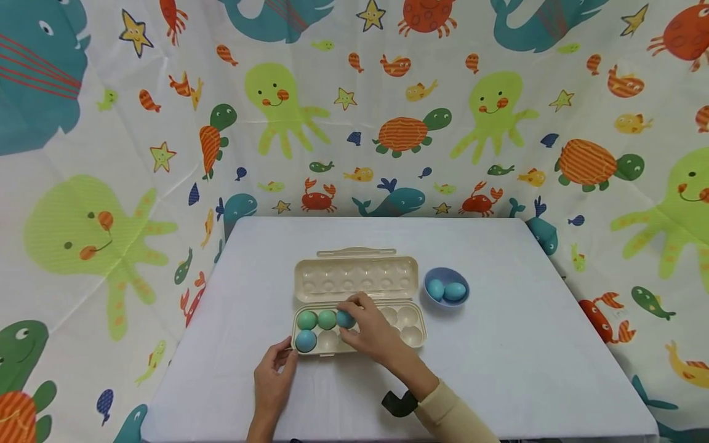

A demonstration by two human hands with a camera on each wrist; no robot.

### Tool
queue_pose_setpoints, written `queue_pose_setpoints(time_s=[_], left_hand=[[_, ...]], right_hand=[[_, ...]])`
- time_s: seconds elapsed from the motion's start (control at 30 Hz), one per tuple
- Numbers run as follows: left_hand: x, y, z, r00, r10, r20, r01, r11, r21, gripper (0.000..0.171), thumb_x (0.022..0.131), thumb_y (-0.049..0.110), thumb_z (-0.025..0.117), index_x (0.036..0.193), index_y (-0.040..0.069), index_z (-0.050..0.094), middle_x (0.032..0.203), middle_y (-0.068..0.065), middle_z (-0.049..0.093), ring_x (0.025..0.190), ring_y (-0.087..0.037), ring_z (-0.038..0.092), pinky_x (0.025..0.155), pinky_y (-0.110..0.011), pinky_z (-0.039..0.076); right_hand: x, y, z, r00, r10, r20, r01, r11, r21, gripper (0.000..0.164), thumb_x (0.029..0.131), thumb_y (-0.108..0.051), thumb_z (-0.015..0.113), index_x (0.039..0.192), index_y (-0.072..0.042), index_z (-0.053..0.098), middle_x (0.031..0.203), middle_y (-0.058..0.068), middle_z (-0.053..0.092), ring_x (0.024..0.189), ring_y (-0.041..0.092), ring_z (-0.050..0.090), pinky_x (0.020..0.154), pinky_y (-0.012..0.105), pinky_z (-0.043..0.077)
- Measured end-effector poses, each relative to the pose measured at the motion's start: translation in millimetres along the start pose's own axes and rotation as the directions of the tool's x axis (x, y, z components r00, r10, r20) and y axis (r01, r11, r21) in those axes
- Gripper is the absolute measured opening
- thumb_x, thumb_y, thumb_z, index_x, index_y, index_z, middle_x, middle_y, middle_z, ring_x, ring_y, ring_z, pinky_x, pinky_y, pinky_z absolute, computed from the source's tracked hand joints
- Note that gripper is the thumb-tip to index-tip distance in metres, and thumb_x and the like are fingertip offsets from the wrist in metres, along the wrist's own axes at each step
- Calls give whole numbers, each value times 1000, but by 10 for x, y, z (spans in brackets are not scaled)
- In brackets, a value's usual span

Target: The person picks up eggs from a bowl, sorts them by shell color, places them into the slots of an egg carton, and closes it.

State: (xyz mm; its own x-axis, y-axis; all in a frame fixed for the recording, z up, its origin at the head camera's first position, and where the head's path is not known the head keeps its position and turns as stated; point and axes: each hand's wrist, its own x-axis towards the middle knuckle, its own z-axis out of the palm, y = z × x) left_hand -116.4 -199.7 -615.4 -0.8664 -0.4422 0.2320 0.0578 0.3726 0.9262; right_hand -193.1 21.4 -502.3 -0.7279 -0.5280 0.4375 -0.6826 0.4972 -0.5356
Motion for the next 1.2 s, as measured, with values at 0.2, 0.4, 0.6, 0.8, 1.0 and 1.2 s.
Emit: queue_pose_setpoints(time_s=[0.2, 0.4, 0.6, 0.8, 1.0, 1.2], left_hand=[[-1, 25, 21, 1000, -7, -9, 7, 1000, -13, 31, 89, 0, 72, 119, 1, 69, 115, -15, 73, 89, 2, 64, 77, -4, 51], [-7, 59, 33, 999, -46, -11, 47, 999, 25, 31, 90, -1, 70, 120, -2, 67, 118, -17, 72, 90, 2, 63, 78, -2, 50], [-1, 11, 4, 1000, -18, 9, 18, 1000, 16, 30, 90, 3, 71, 120, 2, 68, 117, -13, 73, 89, 5, 63, 78, -4, 51], [9, -2, 9, 1000, -7, 6, 7, 1000, 19, 31, 89, 3, 71, 119, 2, 68, 116, -12, 73, 88, 6, 63, 78, -5, 52], [7, -15, 9, 1000, -6, 2, 6, 1000, 1, 30, 89, 2, 71, 119, 1, 68, 116, -15, 73, 88, 6, 63, 77, -5, 52], [7, -3, 4, 1000, 1, -1, -1, 1000, 5, 28, 90, 3, 71, 118, 3, 69, 115, -14, 73, 88, 5, 63, 76, -6, 52]], right_hand=[[-70, -27, 230, 999, -11, 35, 12, 1000, -28, 43, 81, -14, 83, 118, -6, 61, 115, 7, 59, 106, 17, 60, 91, 28, 57], [-108, -38, 369, 999, 11, 53, -7, 997, -79, 43, 81, -19, 84, 115, -6, 62, 109, 7, 59, 102, 17, 61, 87, 27, 58], [-116, 4, 469, 996, 45, 74, -37, 994, -106, 39, 82, -20, 84, 113, -8, 63, 105, 4, 56, 99, 15, 57, 86, 25, 57], [-106, 33, 544, 992, 81, 102, -72, 993, -91, 37, 83, -21, 83, 112, -8, 65, 102, 4, 55, 94, 13, 58, 83, 24, 57], [-107, 44, 598, 992, 73, 99, -64, 994, -83, 40, 80, -22, 84, 112, -8, 65, 100, 3, 56, 91, 13, 58, 82, 24, 56], [-104, 60, 646, 989, 107, 103, -99, 991, -86, 40, 82, -28, 82, 114, -9, 67, 103, 3, 59, 93, 13, 59, 84, 24, 55]])
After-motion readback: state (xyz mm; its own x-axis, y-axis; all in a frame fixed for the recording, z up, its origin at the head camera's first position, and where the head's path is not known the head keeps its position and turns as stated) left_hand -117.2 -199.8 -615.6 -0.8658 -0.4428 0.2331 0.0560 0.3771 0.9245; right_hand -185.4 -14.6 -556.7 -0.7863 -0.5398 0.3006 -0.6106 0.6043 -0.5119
